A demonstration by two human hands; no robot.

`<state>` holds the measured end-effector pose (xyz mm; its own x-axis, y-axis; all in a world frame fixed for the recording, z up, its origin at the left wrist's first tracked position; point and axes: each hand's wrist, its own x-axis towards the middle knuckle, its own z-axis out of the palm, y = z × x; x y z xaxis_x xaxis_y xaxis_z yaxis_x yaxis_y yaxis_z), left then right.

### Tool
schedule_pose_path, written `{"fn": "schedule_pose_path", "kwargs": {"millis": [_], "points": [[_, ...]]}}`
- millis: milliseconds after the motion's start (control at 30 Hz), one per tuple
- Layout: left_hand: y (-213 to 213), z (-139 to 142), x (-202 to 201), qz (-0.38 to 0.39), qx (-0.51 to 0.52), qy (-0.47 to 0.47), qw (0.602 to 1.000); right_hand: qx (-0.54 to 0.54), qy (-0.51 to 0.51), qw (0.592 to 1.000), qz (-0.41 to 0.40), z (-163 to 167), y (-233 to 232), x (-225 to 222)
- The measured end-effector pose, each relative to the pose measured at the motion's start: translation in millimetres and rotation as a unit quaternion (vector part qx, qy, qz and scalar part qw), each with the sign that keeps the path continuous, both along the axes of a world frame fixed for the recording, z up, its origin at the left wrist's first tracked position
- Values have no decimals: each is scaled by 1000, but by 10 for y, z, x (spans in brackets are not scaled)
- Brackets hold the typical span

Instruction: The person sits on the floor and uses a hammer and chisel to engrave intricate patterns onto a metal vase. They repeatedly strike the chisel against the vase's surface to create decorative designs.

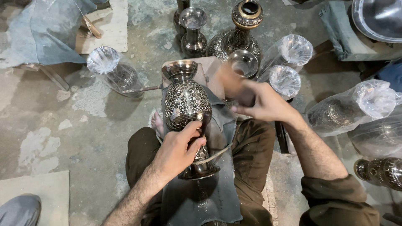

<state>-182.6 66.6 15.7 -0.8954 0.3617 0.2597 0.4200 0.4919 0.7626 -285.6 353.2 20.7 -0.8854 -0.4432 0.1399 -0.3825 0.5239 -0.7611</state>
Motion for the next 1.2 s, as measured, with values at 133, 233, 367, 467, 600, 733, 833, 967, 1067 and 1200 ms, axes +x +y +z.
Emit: {"fn": "schedule_pose_path", "kwargs": {"millis": [133, 233, 367, 467, 600, 733, 833, 967, 1067, 1200], "points": [[-11, -25, -31, -11, -4, -9, 1000, 16, 25, 1000, 1, 34, 34, -20], [-5, -37, -59, -17, -9, -15, 1000, 22, 51, 998, 26, 0, 68, -2], [10, -39, -87, -26, -15, -19, 999, -32, 49, 998, 8, -87, 113, 29], [18, -29, -113, -34, -21, -28, 999, -14, 46, 998, 38, -131, 148, 24], [26, -20, -142, -41, -20, -35, 998, 41, 55, 997, 28, -181, 164, 22], [36, -21, -170, -52, -25, -43, 997, 110, 93, 990, 3, -215, 214, 45], [44, -18, -191, -59, -22, -39, 997, 16, 97, 995, -1, -238, 247, 42], [61, -6, -224, -66, -21, -49, 996, 190, 134, 973, 2, -252, 274, 20], [63, 4, -229, -70, -28, -51, 996, -95, -95, 988, -78, -265, 292, 34], [70, 8, -255, -84, -8, -46, 995, 70, 144, 987, -6, -263, 339, 37]]}}
